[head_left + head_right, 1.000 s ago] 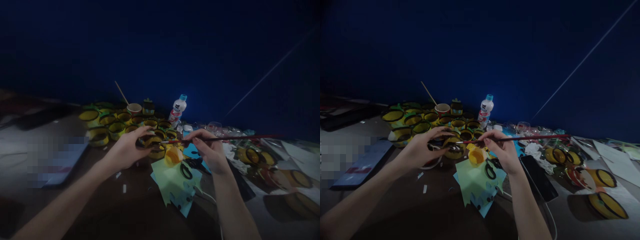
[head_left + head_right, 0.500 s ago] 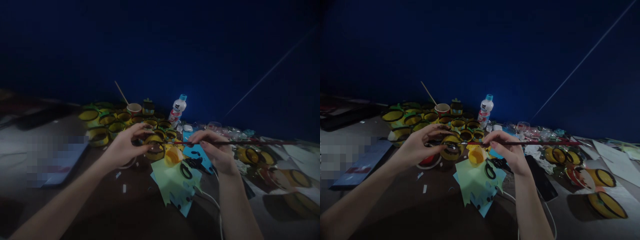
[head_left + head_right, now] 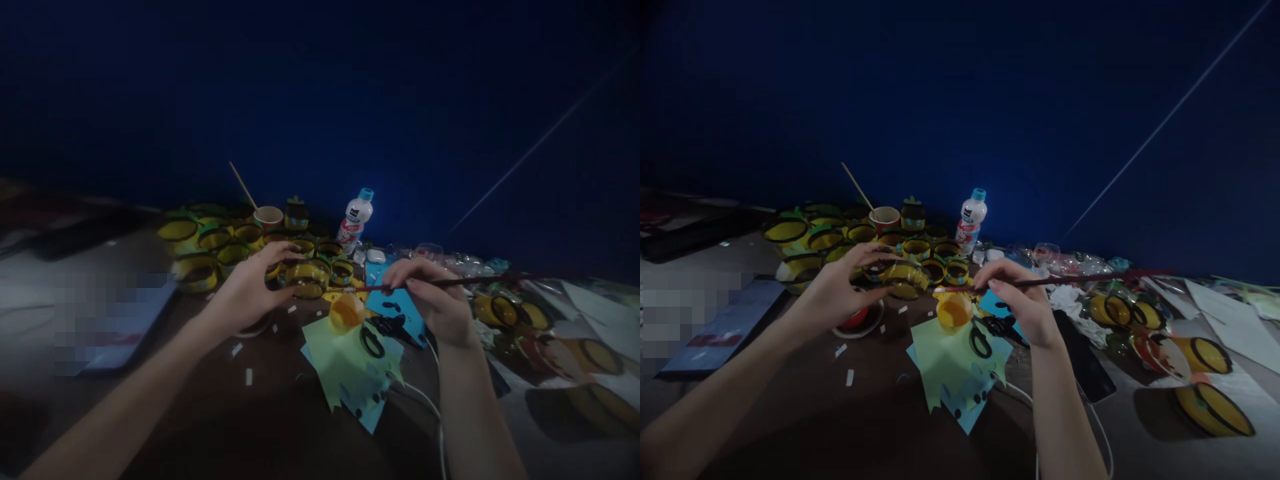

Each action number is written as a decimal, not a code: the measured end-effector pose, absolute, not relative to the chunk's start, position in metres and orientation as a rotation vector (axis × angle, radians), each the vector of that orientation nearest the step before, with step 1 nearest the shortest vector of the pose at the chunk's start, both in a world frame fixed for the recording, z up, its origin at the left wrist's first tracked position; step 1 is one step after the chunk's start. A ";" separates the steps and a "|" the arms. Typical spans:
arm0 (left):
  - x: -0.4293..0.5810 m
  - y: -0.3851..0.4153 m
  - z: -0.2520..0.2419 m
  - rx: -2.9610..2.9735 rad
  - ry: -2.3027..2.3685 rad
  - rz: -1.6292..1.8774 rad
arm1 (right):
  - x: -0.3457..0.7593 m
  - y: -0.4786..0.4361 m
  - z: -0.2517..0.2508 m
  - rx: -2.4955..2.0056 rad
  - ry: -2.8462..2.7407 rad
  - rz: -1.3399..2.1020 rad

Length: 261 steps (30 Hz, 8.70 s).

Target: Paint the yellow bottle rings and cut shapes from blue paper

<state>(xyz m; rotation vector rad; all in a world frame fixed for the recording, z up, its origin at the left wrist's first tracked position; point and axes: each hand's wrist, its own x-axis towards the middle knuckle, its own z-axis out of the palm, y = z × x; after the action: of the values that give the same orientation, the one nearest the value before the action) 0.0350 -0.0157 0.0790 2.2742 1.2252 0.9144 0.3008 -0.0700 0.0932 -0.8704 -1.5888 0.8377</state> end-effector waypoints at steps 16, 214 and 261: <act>0.052 -0.029 0.073 2.731 1.105 0.796 | 0.241 -0.061 0.065 -1.122 -2.140 0.261; 0.035 -0.021 0.081 2.094 1.180 0.885 | 0.318 -0.071 0.095 -1.244 -1.769 0.888; 0.044 -0.016 0.064 2.400 1.309 0.901 | 0.265 -0.068 0.082 -0.819 -1.523 0.606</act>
<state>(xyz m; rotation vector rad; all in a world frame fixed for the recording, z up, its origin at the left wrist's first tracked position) 0.0444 -0.0163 0.0637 2.3997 1.3094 0.9008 0.2649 -0.0678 0.0823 -0.8195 -1.5229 0.6056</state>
